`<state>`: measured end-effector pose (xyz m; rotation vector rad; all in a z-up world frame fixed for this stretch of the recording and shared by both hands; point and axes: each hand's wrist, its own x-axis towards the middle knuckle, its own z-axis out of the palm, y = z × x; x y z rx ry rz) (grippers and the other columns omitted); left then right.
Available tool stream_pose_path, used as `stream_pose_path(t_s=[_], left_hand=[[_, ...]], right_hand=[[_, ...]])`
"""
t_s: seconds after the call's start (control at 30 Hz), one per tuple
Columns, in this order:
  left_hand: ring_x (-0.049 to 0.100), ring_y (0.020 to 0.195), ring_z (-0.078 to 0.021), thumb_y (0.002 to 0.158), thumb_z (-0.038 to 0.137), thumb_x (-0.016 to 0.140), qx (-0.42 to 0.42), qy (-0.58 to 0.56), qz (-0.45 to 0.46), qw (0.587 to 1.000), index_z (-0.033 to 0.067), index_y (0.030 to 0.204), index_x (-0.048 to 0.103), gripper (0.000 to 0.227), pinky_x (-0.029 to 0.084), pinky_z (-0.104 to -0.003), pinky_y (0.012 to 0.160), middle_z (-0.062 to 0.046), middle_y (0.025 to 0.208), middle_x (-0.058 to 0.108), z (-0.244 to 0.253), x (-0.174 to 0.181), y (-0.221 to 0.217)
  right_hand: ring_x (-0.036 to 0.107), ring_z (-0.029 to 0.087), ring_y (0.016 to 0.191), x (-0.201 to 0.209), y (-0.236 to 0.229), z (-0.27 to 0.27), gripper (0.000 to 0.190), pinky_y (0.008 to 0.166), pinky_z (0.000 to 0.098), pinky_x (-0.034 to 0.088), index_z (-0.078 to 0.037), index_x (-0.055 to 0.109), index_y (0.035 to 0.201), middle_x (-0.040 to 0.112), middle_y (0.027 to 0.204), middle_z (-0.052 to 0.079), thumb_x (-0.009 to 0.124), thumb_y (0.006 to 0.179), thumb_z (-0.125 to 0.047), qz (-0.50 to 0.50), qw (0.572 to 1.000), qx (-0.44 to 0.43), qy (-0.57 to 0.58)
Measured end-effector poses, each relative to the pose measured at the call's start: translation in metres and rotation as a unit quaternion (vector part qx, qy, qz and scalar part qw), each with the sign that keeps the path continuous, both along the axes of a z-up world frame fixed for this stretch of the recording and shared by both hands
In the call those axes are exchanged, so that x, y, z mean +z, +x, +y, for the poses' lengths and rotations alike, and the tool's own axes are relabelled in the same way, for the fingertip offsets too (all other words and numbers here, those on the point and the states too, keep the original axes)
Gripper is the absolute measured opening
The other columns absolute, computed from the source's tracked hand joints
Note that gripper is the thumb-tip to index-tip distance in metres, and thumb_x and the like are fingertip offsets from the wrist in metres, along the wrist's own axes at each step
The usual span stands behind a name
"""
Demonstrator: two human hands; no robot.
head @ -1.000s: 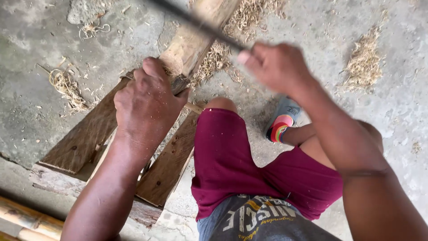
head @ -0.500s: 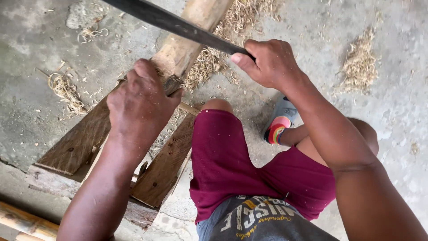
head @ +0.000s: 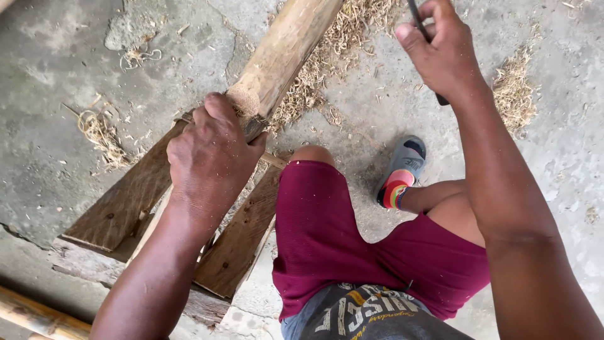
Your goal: The person shaves a bamboo pole using a machete. They hold the pole by hand against a wooden support and repeatedly scrape the blade along the outer surface to remove layers.
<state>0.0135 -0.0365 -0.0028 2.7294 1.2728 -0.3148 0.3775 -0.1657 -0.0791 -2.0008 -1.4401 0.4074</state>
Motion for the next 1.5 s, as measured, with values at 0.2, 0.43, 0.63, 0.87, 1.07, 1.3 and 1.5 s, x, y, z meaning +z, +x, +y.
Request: stream_pose_path(t_s=[0.2,0.43,0.63,0.87,1.07,1.3,1.5], left_hand=[[0.072,0.063,-0.0247,0.084,0.072,0.074,-0.006,0.002,0.001,1.0,-0.0118,0.124,0.047,0.096,0.058,-0.036,0.044,-0.018,0.086,0.066,-0.002,-0.001,-0.003],[0.072,0.06,-0.0234,0.081,0.068,0.078,-0.031,0.057,-0.054,0.996,-0.0134,0.122,0.048,0.095,0.057,-0.034,0.04,-0.018,0.083,0.066,-0.004,-0.003,-0.008],[0.071,0.06,-0.0244,0.086,0.067,0.077,-0.01,0.008,-0.048,0.999,-0.0118,0.12,0.047,0.091,0.056,-0.036,0.041,-0.018,0.082,0.066,-0.003,-0.001,-0.006],[0.07,0.06,-0.0282,0.085,0.066,0.074,0.003,-0.018,-0.029,0.999,-0.0096,0.119,0.046,0.088,0.057,-0.039,0.043,-0.02,0.082,0.065,0.001,0.0,-0.002],[0.069,0.064,-0.0285,0.09,0.065,0.072,0.01,-0.042,-0.004,0.999,-0.0043,0.116,0.045,0.079,0.058,-0.04,0.045,-0.018,0.082,0.064,-0.001,0.007,0.0],[0.068,0.058,-0.0254,0.087,0.069,0.073,0.018,-0.047,0.003,0.999,0.0009,0.105,0.046,0.076,0.057,-0.04,0.044,-0.014,0.078,0.063,0.002,0.002,-0.001],[0.066,0.054,-0.0221,0.086,0.069,0.076,-0.003,-0.007,-0.028,1.0,0.0031,0.101,0.046,0.074,0.054,-0.037,0.04,-0.013,0.076,0.063,0.0,0.0,-0.004]], right_hand=[[0.058,0.007,0.065,0.005,-0.017,0.035,0.023,0.058,0.0256,0.051,-0.004,0.057,0.116,0.062,0.087,0.001,0.05,0.12,-0.026,0.152,0.988,-0.007,-0.018],[0.054,0.006,0.056,-0.009,-0.071,0.065,0.023,0.046,0.0273,0.042,-0.01,0.059,0.102,0.059,0.07,-0.003,0.053,0.116,-0.026,0.09,0.995,-0.032,-0.036],[0.049,0.015,0.05,-0.022,-0.06,0.056,0.027,0.047,0.0376,0.04,-0.005,0.059,0.095,0.055,0.062,0.006,0.059,0.112,-0.026,0.022,0.997,0.037,-0.062],[0.057,0.014,0.059,-0.028,-0.078,0.057,0.022,0.052,0.0352,0.046,-0.002,0.06,0.104,0.062,0.072,0.006,0.057,0.11,-0.023,0.07,0.997,0.026,0.005],[0.057,0.014,0.06,-0.027,-0.051,0.063,0.025,0.054,0.0346,0.047,-0.002,0.062,0.107,0.063,0.074,0.005,0.058,0.115,-0.026,0.065,0.997,0.023,-0.029],[0.052,0.015,0.053,-0.036,-0.087,0.055,0.032,0.049,0.0344,0.042,-0.003,0.06,0.1,0.058,0.066,0.005,0.053,0.116,-0.03,0.045,0.997,0.014,-0.067],[0.063,0.013,0.072,-0.044,-0.036,0.06,0.03,0.058,0.0305,0.052,-0.003,0.061,0.103,0.066,0.085,0.006,0.055,0.121,-0.026,0.012,0.982,0.117,0.149]])
